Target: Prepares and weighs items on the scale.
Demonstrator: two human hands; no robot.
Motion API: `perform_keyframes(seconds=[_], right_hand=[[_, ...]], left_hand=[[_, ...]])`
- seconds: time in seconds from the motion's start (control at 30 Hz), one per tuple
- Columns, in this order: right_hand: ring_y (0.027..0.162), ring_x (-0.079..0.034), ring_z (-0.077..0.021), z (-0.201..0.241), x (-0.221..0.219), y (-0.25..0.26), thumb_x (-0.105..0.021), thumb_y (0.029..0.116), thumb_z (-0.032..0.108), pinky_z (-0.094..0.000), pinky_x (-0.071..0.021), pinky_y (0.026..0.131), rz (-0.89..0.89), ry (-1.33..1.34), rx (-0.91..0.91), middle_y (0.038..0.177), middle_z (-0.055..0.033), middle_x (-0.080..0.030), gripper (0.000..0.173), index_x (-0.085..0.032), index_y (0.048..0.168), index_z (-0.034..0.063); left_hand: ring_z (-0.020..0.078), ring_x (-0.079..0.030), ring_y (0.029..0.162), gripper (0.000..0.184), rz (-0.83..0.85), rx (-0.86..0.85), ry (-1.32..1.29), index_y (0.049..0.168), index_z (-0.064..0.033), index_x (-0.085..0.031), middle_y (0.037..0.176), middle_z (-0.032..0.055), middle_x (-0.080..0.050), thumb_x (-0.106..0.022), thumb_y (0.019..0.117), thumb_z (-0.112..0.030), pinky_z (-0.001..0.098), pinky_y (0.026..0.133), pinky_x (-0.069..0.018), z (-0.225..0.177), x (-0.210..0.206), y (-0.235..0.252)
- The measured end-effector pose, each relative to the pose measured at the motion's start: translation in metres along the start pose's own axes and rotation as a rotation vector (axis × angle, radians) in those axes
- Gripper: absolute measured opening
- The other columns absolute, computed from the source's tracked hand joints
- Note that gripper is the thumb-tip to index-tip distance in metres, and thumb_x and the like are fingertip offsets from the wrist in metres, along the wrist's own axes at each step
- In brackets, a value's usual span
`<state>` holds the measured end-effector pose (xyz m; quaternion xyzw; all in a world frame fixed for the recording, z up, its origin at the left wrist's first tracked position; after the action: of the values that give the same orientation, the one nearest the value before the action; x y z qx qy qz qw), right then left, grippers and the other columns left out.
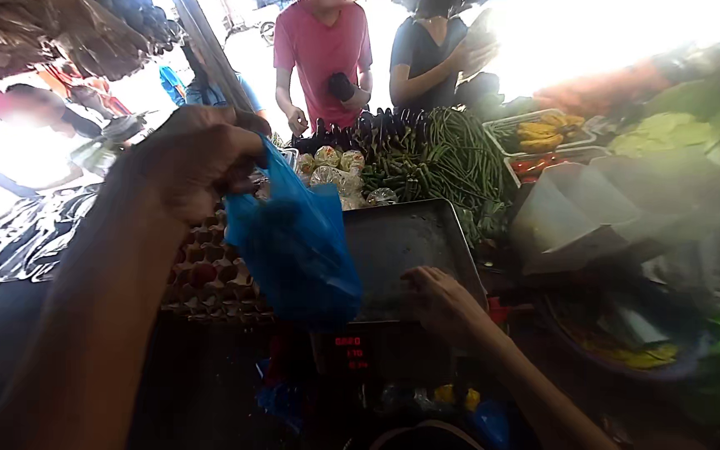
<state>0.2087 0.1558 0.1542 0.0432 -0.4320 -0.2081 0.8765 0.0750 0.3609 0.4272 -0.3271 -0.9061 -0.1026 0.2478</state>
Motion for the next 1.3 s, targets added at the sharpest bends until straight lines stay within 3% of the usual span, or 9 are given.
perform_keyframes(seconds=[0.07,0.23,0.4,0.63,0.77,0.83,1.03,1.13,1.3], right_hand=[[0.102,-0.067,-0.0234,-0.007,-0.013,-0.006,-0.057,0.1016,0.038,-0.0429,-0.0539,0.093,-0.013,-0.047,-0.02,0.105,-0.0064,-0.07,0.037,-0.066,0.124,0.0103],[0.095,-0.068,-0.0167,-0.009,-0.016,-0.01,-0.055,0.1018,0.041,-0.0364,-0.0541,0.089,-0.096,-0.099,-0.003,0.098,0.0001,-0.072,0.034,-0.068,0.12,0.0151],[0.097,-0.068,-0.0168,-0.009,-0.017,-0.01,-0.053,0.1029,0.042,-0.0359,-0.0539,0.088,-0.088,-0.128,-0.009,0.101,0.0001,-0.073,0.033,-0.07,0.115,0.0163],[0.097,-0.068,-0.0177,-0.005,-0.016,-0.009,-0.053,0.1013,0.04,-0.0359,-0.0545,0.087,-0.108,-0.169,0.008,0.101,-0.0001,-0.073,0.032,-0.071,0.113,0.0168],[0.097,-0.069,-0.0182,-0.005,-0.016,-0.009,-0.053,0.1006,0.038,-0.0364,-0.0546,0.088,-0.108,-0.166,0.011,0.101,-0.0007,-0.073,0.031,-0.072,0.113,0.0167],[0.098,-0.068,-0.0173,-0.005,-0.016,-0.009,-0.053,0.1008,0.039,-0.0358,-0.0543,0.088,-0.111,-0.164,0.01,0.102,0.0002,-0.073,0.031,-0.071,0.113,0.0176],[0.097,-0.068,-0.0161,-0.005,-0.015,-0.01,-0.053,0.1004,0.04,-0.0345,-0.0543,0.087,-0.142,-0.181,0.007,0.101,0.0015,-0.073,0.032,-0.072,0.112,0.0185],[0.095,-0.068,-0.0161,-0.004,-0.017,-0.008,-0.052,0.1012,0.043,-0.0345,-0.0543,0.085,-0.121,-0.202,0.011,0.1,0.002,-0.073,0.033,-0.072,0.112,0.0188],[0.089,-0.066,-0.0146,-0.001,-0.019,-0.005,-0.049,0.1025,0.042,-0.0324,-0.0532,0.077,-0.089,-0.26,0.082,0.095,0.0039,-0.071,0.032,-0.07,0.112,0.0198]], left_hand=[[-0.0036,-0.036,0.04,0.021,0.033,-0.053,0.037,0.103,-0.0147,-0.063,0.057,-0.0087,-0.051,-0.052,0.0951,0.002,0.0114,0.037,-0.0289,-0.01,0.002,0.0],[-0.0038,-0.066,0.066,0.041,0.255,-0.431,0.269,0.106,-0.0177,-0.062,0.083,-0.0113,-0.072,-0.066,0.0705,0.002,0.0141,0.052,-0.0541,-0.037,-0.025,-0.041],[0.0021,-0.062,0.062,0.036,0.479,-0.386,0.316,0.1,-0.0176,-0.063,0.08,-0.0062,-0.069,-0.068,0.0724,0.005,0.0157,0.05,-0.0511,-0.026,-0.043,-0.052],[0.0059,-0.062,0.061,0.024,0.379,-0.268,0.293,0.096,-0.0134,-0.064,0.079,-0.0015,-0.068,-0.071,0.0811,0.004,0.0186,0.051,-0.0504,-0.002,-0.032,-0.029],[0.0035,-0.04,0.041,0.019,0.266,-0.108,0.14,0.091,-0.0094,-0.065,0.068,0.0013,-0.063,-0.066,0.0865,0.009,0.0173,0.036,-0.0282,0.021,-0.048,-0.018],[0.0026,-0.035,0.039,0.016,0.231,-0.038,0.073,0.092,-0.0067,-0.065,0.064,0.0033,-0.06,-0.065,0.0901,0.009,0.0157,0.035,-0.0241,0.03,-0.051,-0.018],[0.0001,-0.038,0.043,0.026,0.285,-0.07,-0.06,0.102,-0.0071,-0.064,0.073,0.0015,-0.063,-0.057,0.0875,0.013,0.0122,0.037,-0.0291,0.042,-0.032,-0.012],[-0.0018,-0.042,0.048,0.031,0.162,-0.148,-0.149,0.104,-0.0106,-0.063,0.077,-0.0025,-0.063,-0.056,0.0829,0.01,0.0104,0.042,-0.0344,0.04,-0.008,-0.004],[-0.0027,-0.041,0.046,0.028,-0.119,-0.154,-0.32,0.085,-0.0172,-0.058,0.069,-0.0076,-0.055,-0.052,0.0831,0.01,0.01,0.041,-0.0344,0.039,0.029,0.009]])
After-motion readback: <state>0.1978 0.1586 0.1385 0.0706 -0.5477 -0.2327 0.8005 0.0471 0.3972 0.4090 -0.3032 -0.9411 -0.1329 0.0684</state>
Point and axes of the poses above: each hand's wrist, its own y-axis towards the middle knuckle, its own x-axis out of the back of the hand, z = x × y, the point moved 9 cm from there along y, towards the middle knuckle
